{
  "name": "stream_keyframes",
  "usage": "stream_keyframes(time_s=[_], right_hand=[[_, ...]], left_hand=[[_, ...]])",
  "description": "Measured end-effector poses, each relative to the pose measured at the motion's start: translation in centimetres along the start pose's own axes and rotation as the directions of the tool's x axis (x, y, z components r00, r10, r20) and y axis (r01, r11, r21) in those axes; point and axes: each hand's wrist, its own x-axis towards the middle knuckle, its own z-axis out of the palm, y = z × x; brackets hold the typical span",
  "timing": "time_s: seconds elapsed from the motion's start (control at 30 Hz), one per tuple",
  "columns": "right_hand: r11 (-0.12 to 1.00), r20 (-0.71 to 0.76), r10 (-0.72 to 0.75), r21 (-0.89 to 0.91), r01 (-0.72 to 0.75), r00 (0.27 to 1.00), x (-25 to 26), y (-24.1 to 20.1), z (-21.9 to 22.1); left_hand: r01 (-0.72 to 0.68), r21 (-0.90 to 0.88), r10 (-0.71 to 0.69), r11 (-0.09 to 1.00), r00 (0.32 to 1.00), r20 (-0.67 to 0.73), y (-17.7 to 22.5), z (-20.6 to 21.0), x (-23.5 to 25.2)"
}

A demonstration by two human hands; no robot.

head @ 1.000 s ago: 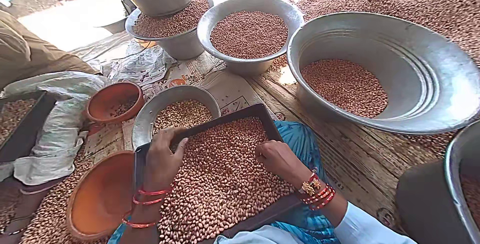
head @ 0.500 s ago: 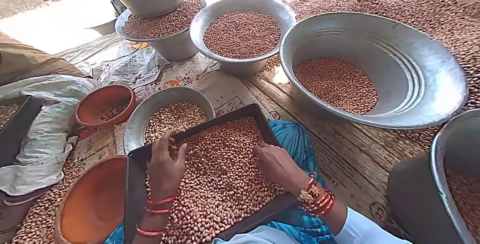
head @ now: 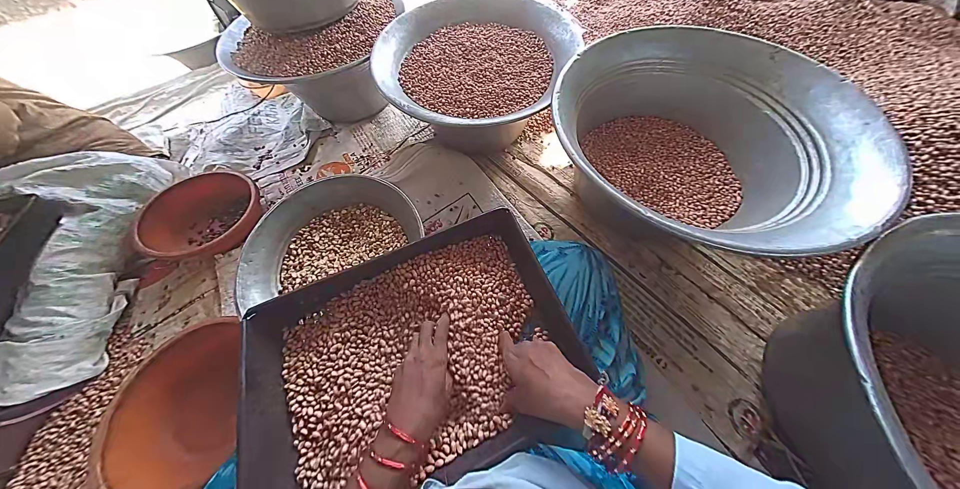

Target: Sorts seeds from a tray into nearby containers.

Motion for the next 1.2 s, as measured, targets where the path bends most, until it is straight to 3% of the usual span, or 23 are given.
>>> stream_keyframes(time_s=[0.1, 0.17, 0.2, 0.23, 0.3, 0.37, 0.4, 0.43, 0.5, 0.57, 0.63, 0.7, 0.77, 0.87, 0.97, 1.03, 1.13, 1.17, 1.2], right_hand=[[0.978, -0.092, -0.123, 0.16, 0.137, 0.988, 0.8, -0.6, 0.4], [0.927, -0.175, -0.25, 0.24, 0.288, 0.952, 1.1, -0.8, -0.2], [0.889, -0.243, -0.309, 0.271, 0.37, 0.92, 1.2, -0.6, -0.6], [0.863, -0.327, -0.343, 0.26, 0.433, 0.881, 1.3, -0.2, -1.3], [0.905, -0.505, -0.318, 0.091, 0.416, 0.802, 1.2, 0.6, -3.1], [0.969, -0.593, -0.245, -0.138, 0.203, 0.767, 1.3, 1.7, -4.9], [0.973, -0.588, -0.197, -0.212, 0.086, 0.784, 1.4, 2.2, -5.7], [0.966, -0.567, -0.153, -0.259, 0.002, 0.81, 1.6, 2.6, -6.3], [0.949, -0.523, -0.116, -0.309, -0.061, 0.845, 2.2, 3.2, -6.8], [0.939, -0.505, -0.132, -0.341, -0.056, 0.853, 2.8, 3.3, -6.5], [0.934, -0.503, -0.135, -0.352, -0.06, 0.853, 3.2, 3.2, -6.2], [0.931, -0.498, -0.122, -0.358, -0.075, 0.859, 3.3, 3.0, -6.1], [0.927, -0.481, -0.118, -0.366, -0.077, 0.869, 3.1, 2.7, -6.1], [0.921, -0.485, -0.151, -0.385, -0.055, 0.861, 3.1, 3.1, -5.9], [0.922, -0.479, -0.174, -0.386, -0.027, 0.861, 3.1, 3.3, -5.7], [0.916, -0.441, -0.161, -0.4, -0.033, 0.883, 2.9, 3.2, -6.0], [0.935, -0.376, -0.179, -0.352, 0.038, 0.909, 2.2, 2.3, -7.7], [0.951, -0.446, -0.241, -0.285, 0.119, 0.862, 2.1, 2.2, -8.1], [0.954, -0.578, -0.299, -0.209, 0.216, 0.759, 1.9, 2.0, -8.3]], left_hand=[[0.023, -0.404, 0.032, 0.915, 0.991, 0.131, 0.1, -0.5, -0.5], [-0.006, -0.763, 0.069, 0.647, 0.996, 0.05, -1.4, 0.1, -0.3], [-0.047, -0.85, 0.058, 0.525, 0.998, -0.019, -1.9, 0.3, -0.2], [-0.111, -0.866, 0.051, 0.487, 0.994, -0.099, -2.5, 0.1, -0.2], [-0.255, -0.735, 0.076, 0.629, 0.961, -0.268, -3.6, -0.6, -0.6], [-0.361, -0.471, 0.173, 0.805, 0.902, -0.395, -4.5, -1.4, -1.5], [-0.387, -0.382, 0.232, 0.839, 0.89, -0.391, -4.5, -1.9, -2.1], [-0.406, -0.359, 0.294, 0.841, 0.898, -0.327, -4.2, -2.3, -3.1], [-0.418, -0.461, 0.443, 0.783, 0.895, -0.058, -3.1, -2.9, -5.0], [-0.422, -0.538, 0.575, 0.73, 0.804, 0.149, -1.4, -2.1, -6.1], [-0.392, -0.523, 0.582, 0.757, 0.768, 0.267, 0.0, -0.7, -6.1], [-0.32, -0.538, 0.534, 0.78, 0.789, 0.304, -0.1, -0.1, -4.8], [-0.235, -0.52, 0.415, 0.821, 0.871, 0.262, -1.2, -0.5, -3.2], [-0.144, -0.368, 0.153, 0.918, 0.988, -0.005, -3.2, -1.3, -1.6], [-0.097, -0.212, 0.029, 0.972, 0.952, -0.304, -5.9, -1.6, -1.2], [-0.116, -0.173, 0.039, 0.978, 0.917, -0.397, -6.9, -1.7, -1.7], [-0.29, -0.143, 0.197, 0.946, 0.869, -0.454, -6.3, -0.3, -2.7], [-0.353, -0.141, 0.264, 0.925, 0.863, -0.431, -5.7, 0.4, -3.1], [-0.396, -0.147, 0.316, 0.906, 0.867, -0.386, -4.9, 1.0, -3.6]])
